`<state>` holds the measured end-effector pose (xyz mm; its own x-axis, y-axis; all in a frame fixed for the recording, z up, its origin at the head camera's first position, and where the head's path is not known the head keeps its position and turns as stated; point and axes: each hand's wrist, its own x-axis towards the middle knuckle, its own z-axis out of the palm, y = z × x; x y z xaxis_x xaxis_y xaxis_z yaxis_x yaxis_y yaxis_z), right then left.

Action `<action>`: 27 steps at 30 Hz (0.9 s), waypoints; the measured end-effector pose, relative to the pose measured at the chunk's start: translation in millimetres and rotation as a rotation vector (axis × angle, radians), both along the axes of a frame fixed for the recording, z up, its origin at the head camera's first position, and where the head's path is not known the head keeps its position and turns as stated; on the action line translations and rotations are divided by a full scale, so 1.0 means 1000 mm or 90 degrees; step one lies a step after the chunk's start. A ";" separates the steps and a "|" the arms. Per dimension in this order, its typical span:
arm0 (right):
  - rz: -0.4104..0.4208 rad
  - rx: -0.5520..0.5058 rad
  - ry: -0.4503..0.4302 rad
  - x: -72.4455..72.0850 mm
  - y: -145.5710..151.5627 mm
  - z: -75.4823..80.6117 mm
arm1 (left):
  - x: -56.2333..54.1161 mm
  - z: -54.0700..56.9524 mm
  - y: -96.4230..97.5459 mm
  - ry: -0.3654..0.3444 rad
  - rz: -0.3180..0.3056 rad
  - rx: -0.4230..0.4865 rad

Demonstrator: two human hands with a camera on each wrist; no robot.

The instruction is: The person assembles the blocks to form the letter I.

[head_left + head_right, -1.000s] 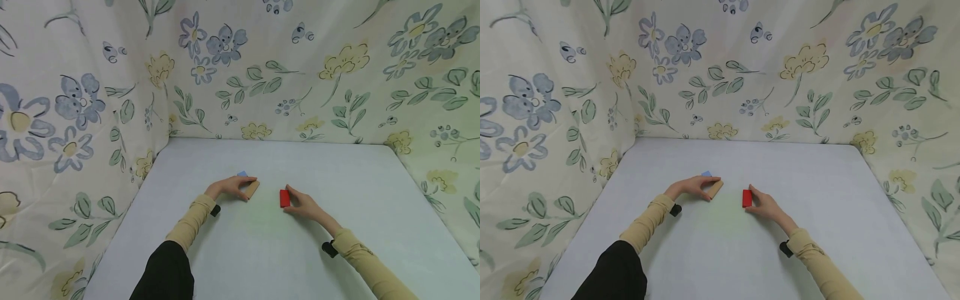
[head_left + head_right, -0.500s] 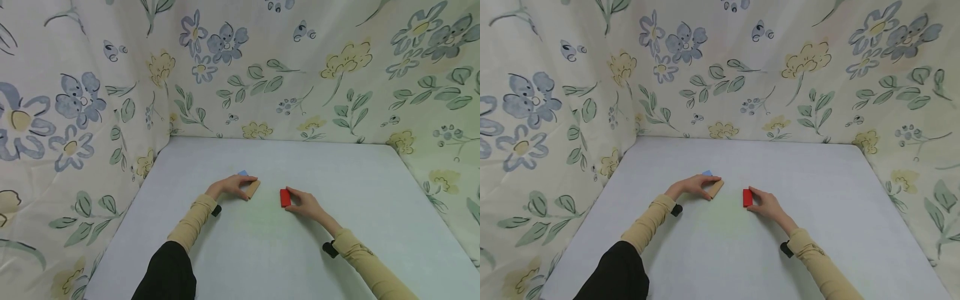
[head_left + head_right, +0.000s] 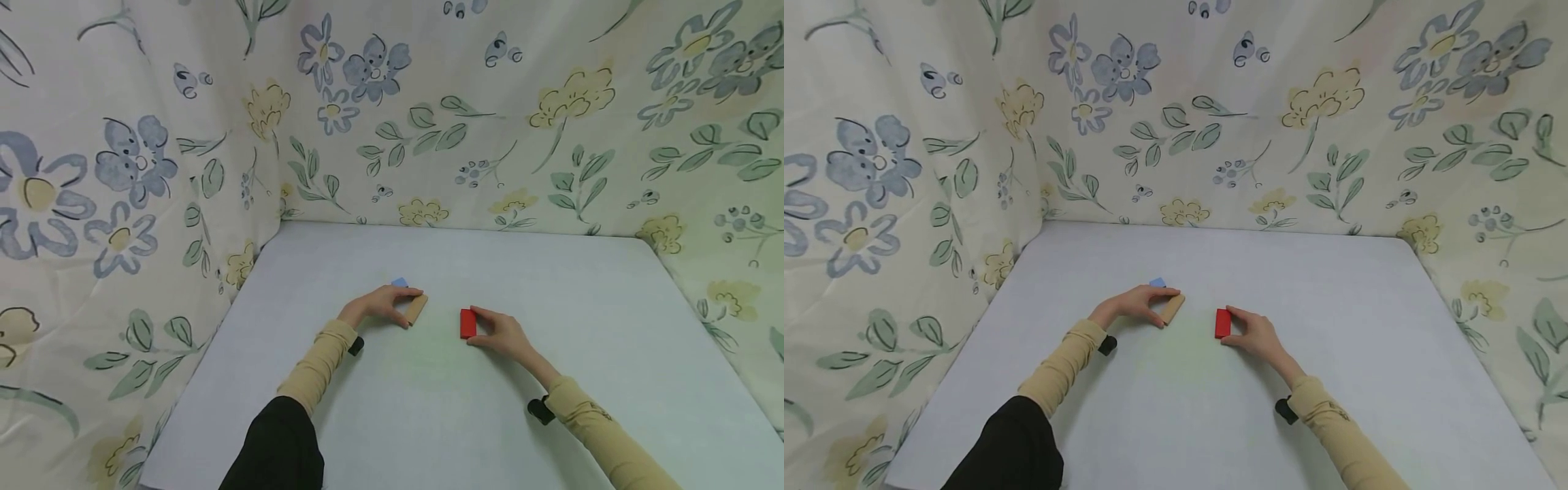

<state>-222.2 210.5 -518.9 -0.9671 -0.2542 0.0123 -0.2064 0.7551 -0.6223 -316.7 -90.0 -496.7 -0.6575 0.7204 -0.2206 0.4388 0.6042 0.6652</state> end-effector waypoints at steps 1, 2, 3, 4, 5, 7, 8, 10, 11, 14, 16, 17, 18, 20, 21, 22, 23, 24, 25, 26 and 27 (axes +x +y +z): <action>-0.001 0.000 -0.002 0.000 0.000 0.000 | 0.000 0.000 0.000 0.001 0.000 -0.002; 0.000 -0.001 -0.003 0.000 0.000 0.000 | 0.000 0.000 0.000 0.002 0.000 -0.003; 0.000 0.000 -0.004 0.000 0.000 0.001 | 0.000 -0.001 0.000 0.002 0.001 -0.003; 0.000 0.000 -0.007 0.000 0.000 0.001 | -0.001 -0.001 0.000 0.003 0.002 -0.004; -0.001 -0.003 -0.010 0.000 0.001 0.002 | -0.001 -0.001 0.000 0.004 0.003 -0.006; -0.002 -0.004 -0.012 0.000 0.001 0.003 | -0.001 -0.001 0.000 0.006 0.004 -0.008; -0.002 -0.005 -0.012 0.000 0.001 0.003 | -0.002 -0.001 0.000 0.006 0.004 -0.006; -0.003 -0.004 -0.013 -0.001 0.002 0.004 | -0.002 -0.001 0.000 0.007 0.003 -0.008; -0.005 -0.006 -0.012 -0.001 0.002 0.004 | -0.002 -0.001 0.000 0.007 0.002 -0.007; -0.009 -0.009 -0.008 -0.001 0.002 0.004 | -0.002 -0.002 0.000 0.007 -0.003 -0.004; -0.011 -0.010 -0.005 -0.002 0.002 0.003 | -0.003 -0.003 0.000 0.007 -0.003 -0.004; -0.012 -0.012 -0.004 -0.002 0.002 0.004 | -0.003 -0.004 0.001 0.007 -0.002 -0.004; -0.014 -0.011 -0.003 -0.002 0.002 0.004 | -0.003 -0.004 0.001 0.007 -0.001 -0.004; -0.015 -0.006 -0.002 -0.003 0.003 0.004 | -0.002 -0.005 0.001 0.006 0.004 -0.007; -0.016 -0.004 0.000 -0.004 0.003 0.005 | -0.002 -0.005 0.001 0.006 0.006 -0.011; -0.018 -0.003 0.001 -0.004 0.003 0.006 | -0.002 -0.005 0.001 0.006 0.007 -0.013; -0.018 -0.002 0.003 -0.005 0.003 0.008 | -0.002 -0.005 0.002 0.007 0.009 -0.014; -0.021 -0.004 0.005 -0.006 0.003 0.009 | -0.002 -0.004 0.002 0.006 0.010 -0.016; -0.017 -0.004 0.010 -0.007 0.002 0.011 | -0.002 -0.004 0.002 0.005 0.011 -0.017; -0.017 -0.008 0.013 -0.008 0.002 0.013 | -0.001 -0.004 0.002 0.004 0.010 -0.018; -0.015 -0.012 0.018 -0.009 0.002 0.015 | -0.001 -0.004 0.002 0.003 0.010 -0.016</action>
<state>-230.9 212.7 -504.1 -0.9719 -0.2311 0.0439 -0.2063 0.7480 -0.6308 -318.1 -88.4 -500.9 -0.6701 0.7039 -0.2355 0.4320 0.6278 0.6475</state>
